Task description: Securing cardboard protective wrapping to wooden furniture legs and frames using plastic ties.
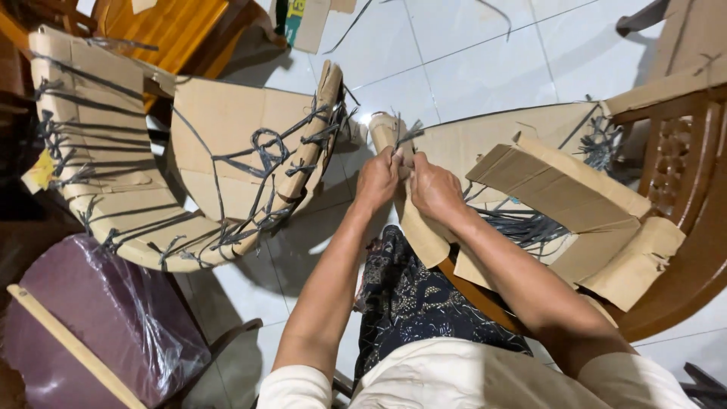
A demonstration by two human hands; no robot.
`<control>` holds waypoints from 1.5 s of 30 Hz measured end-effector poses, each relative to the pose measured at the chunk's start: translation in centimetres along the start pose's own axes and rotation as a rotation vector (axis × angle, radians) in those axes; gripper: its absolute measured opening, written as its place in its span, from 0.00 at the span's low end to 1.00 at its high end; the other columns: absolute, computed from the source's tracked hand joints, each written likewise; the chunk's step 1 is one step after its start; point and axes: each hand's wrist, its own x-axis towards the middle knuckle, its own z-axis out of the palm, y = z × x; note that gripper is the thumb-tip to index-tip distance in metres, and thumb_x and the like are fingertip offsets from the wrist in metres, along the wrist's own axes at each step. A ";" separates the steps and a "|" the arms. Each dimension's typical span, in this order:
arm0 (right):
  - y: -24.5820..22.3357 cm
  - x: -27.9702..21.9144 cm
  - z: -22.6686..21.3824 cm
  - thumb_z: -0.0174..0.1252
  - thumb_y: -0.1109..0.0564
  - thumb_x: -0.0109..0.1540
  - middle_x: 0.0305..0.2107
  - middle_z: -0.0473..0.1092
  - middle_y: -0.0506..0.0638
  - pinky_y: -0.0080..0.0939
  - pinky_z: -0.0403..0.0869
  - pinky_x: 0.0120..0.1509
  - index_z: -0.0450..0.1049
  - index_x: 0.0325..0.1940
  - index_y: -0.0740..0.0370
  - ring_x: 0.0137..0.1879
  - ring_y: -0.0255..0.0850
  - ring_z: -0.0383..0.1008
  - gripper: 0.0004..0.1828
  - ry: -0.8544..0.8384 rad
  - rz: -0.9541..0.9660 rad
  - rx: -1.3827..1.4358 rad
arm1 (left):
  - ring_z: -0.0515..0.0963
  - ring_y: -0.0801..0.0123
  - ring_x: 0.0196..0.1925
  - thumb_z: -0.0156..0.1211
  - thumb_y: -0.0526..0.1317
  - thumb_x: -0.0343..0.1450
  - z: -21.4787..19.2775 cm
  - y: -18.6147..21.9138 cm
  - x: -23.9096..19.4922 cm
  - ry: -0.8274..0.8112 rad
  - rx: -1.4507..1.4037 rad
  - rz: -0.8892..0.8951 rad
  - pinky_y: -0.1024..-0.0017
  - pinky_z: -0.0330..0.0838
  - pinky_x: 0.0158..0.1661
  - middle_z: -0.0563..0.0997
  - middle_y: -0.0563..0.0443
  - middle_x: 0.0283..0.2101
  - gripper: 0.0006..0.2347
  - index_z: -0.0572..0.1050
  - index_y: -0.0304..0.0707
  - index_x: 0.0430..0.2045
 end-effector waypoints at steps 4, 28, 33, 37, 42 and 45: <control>-0.4 -0.7 -2.5 0.43 0.55 0.67 0.38 0.76 0.66 0.71 0.73 0.48 0.65 0.55 0.56 0.48 0.70 0.77 0.14 0.033 -0.035 0.029 | 0.81 0.36 0.46 0.43 0.50 0.79 -0.3 1.5 0.0 -0.070 0.081 0.045 0.44 0.73 0.45 0.81 0.32 0.36 0.15 0.73 0.39 0.34; 3.2 1.7 -4.2 0.40 0.48 0.74 0.40 0.76 0.71 0.72 0.70 0.58 0.73 0.58 0.58 0.52 0.73 0.73 0.20 -0.067 -0.235 0.219 | 0.78 0.31 0.41 0.36 0.53 0.78 1.0 -3.7 2.0 -0.236 -0.105 0.478 0.46 0.73 0.42 0.76 0.22 0.33 0.24 0.75 0.29 0.31; 5.3 3.1 -2.1 0.47 0.43 0.71 0.31 0.76 0.65 0.66 0.73 0.51 0.77 0.43 0.51 0.47 0.68 0.77 0.16 -0.050 -0.130 -0.045 | 0.79 0.30 0.39 0.41 0.50 0.79 -0.7 -0.9 1.2 -0.173 -0.141 0.222 0.43 0.70 0.39 0.77 0.19 0.31 0.25 0.76 0.21 0.28; 4.8 2.1 -2.7 0.49 0.45 0.70 0.33 0.76 0.68 0.68 0.73 0.52 0.77 0.43 0.54 0.48 0.70 0.76 0.15 -0.106 -0.131 0.072 | 0.78 0.49 0.25 0.47 0.48 0.78 -0.4 -2.4 2.4 -0.124 -0.159 0.120 0.57 0.73 0.32 0.78 0.32 0.22 0.22 0.78 0.25 0.24; 3.9 0.3 -1.7 0.50 0.49 0.71 0.32 0.79 0.61 0.60 0.74 0.53 0.79 0.39 0.55 0.44 0.60 0.79 0.15 -0.223 -0.074 0.368 | 0.75 0.71 0.17 0.51 0.47 0.77 -1.8 -0.4 0.1 -0.218 -0.683 -0.228 0.78 0.71 0.21 0.80 0.47 0.20 0.17 0.83 0.33 0.32; 4.6 0.1 -0.2 0.51 0.50 0.69 0.32 0.79 0.62 0.60 0.75 0.51 0.80 0.39 0.56 0.46 0.62 0.79 0.14 -0.263 -0.078 0.394 | 0.76 0.74 0.19 0.53 0.47 0.76 -2.9 0.2 -1.0 -0.291 -0.761 -0.335 0.79 0.74 0.24 0.81 0.47 0.23 0.16 0.82 0.31 0.35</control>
